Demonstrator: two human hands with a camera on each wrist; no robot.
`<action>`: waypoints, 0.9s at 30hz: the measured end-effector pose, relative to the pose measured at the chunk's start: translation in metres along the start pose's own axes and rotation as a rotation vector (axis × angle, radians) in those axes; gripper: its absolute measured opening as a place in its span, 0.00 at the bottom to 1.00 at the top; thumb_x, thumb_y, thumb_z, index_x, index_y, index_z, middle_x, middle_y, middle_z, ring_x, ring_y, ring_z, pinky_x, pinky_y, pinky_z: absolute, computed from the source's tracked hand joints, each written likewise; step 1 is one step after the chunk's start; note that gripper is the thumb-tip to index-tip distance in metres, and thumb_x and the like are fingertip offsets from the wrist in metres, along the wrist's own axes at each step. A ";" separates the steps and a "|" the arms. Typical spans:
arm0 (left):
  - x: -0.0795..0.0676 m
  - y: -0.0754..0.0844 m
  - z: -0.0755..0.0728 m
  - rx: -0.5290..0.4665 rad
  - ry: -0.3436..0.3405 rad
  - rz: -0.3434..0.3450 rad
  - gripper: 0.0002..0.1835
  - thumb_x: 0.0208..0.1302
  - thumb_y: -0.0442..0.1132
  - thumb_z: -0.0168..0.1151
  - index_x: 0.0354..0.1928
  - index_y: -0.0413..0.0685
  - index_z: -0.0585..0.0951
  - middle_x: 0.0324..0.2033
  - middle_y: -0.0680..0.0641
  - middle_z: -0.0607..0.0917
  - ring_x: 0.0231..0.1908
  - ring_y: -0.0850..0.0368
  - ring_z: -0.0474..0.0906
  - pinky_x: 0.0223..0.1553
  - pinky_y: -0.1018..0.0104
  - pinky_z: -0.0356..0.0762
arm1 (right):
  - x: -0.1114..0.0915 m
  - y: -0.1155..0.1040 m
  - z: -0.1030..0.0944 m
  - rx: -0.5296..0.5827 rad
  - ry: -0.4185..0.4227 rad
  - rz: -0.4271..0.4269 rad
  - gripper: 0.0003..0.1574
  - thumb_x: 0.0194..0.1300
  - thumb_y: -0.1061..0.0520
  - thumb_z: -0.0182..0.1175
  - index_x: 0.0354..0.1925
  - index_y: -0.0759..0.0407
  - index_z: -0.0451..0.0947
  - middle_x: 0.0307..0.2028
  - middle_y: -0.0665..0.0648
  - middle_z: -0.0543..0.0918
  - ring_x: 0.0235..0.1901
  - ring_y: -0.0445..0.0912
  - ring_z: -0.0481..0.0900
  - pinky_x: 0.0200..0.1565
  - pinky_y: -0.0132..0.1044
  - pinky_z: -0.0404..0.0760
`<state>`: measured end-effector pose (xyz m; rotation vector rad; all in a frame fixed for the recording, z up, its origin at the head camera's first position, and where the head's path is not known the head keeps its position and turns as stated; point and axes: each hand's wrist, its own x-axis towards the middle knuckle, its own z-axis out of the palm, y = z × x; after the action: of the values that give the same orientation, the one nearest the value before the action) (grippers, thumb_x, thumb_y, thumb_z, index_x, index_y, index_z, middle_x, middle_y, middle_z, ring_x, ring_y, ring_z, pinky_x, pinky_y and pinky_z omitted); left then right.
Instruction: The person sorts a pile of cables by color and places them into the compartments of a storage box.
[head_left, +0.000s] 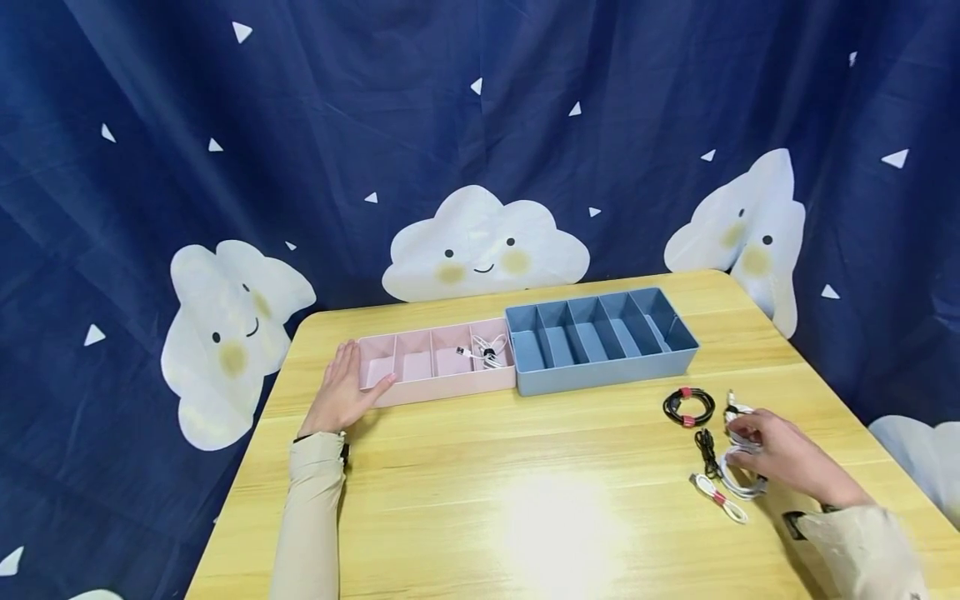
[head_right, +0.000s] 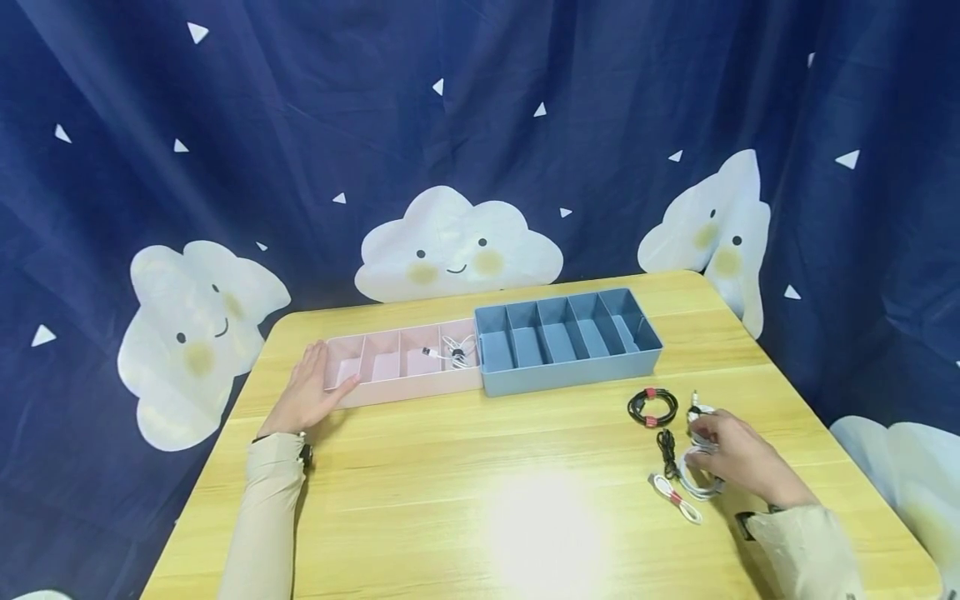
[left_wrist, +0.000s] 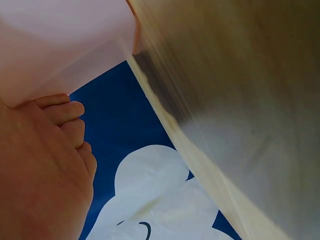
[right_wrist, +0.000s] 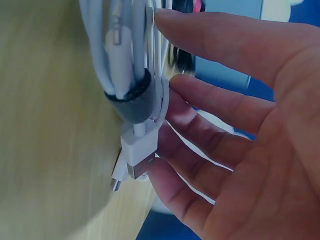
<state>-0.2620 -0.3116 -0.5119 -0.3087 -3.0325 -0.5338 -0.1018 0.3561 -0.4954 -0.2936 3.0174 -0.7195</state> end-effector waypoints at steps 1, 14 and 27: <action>0.000 0.000 0.000 -0.001 0.000 0.000 0.63 0.68 0.77 0.48 0.80 0.29 0.42 0.82 0.30 0.45 0.83 0.33 0.38 0.81 0.35 0.42 | 0.004 -0.004 0.002 0.008 -0.005 -0.003 0.23 0.53 0.58 0.79 0.44 0.68 0.84 0.36 0.55 0.84 0.35 0.39 0.78 0.35 0.34 0.79; -0.002 -0.001 -0.005 -0.002 0.000 0.001 0.62 0.69 0.75 0.48 0.80 0.28 0.41 0.82 0.29 0.44 0.83 0.33 0.37 0.81 0.35 0.41 | 0.003 -0.002 -0.007 -0.014 0.208 -0.101 0.22 0.50 0.63 0.79 0.44 0.68 0.85 0.38 0.59 0.86 0.33 0.36 0.76 0.32 0.32 0.76; -0.002 0.001 -0.003 -0.012 -0.013 -0.004 0.63 0.69 0.76 0.47 0.81 0.30 0.41 0.82 0.30 0.44 0.83 0.34 0.36 0.82 0.36 0.40 | 0.007 0.012 -0.011 -0.002 0.048 0.031 0.42 0.54 0.52 0.79 0.57 0.78 0.77 0.49 0.73 0.81 0.43 0.60 0.81 0.39 0.40 0.80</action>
<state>-0.2601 -0.3119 -0.5086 -0.3081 -3.0444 -0.5531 -0.1110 0.3699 -0.4909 -0.2319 3.0608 -0.7317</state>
